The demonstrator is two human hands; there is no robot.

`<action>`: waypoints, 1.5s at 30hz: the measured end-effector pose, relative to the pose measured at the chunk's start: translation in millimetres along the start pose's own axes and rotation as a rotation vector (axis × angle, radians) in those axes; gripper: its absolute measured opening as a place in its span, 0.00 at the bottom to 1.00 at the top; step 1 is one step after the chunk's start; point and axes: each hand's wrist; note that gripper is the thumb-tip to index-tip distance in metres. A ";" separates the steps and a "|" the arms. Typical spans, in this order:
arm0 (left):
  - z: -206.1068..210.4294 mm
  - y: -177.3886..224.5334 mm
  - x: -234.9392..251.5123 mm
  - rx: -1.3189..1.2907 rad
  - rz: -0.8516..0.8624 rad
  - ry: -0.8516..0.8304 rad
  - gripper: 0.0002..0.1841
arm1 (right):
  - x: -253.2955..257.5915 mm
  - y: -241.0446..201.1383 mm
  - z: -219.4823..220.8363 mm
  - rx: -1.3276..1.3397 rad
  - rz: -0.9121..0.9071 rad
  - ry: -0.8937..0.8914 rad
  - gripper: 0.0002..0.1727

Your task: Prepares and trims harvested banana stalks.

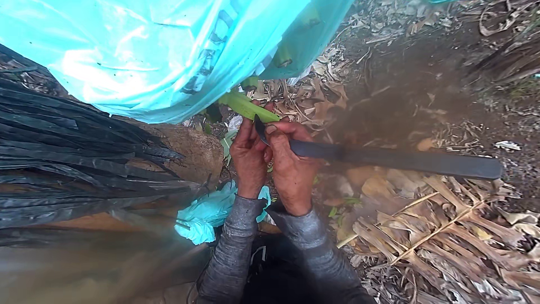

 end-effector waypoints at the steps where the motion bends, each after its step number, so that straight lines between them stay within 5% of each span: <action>1: -0.4 -0.2 -0.4 0.005 0.005 -0.005 0.29 | -0.1 0.7 -0.2 0.003 -0.003 0.000 0.06; 31: 1.3 -5.7 8.9 -0.023 0.092 -0.091 0.28 | 6.1 5.1 -5.9 0.008 -0.037 0.027 0.06; 45: 14.4 -16.9 36.2 0.051 0.111 0.030 0.26 | 26.1 -7.5 -37.2 -0.006 -0.071 -0.034 0.06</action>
Point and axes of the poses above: each hand's wrist, its own x-axis towards the middle knuckle, its own z-axis out of the palm, y = z × x, and after that the axes turned 10 degrees about -x, right-handed
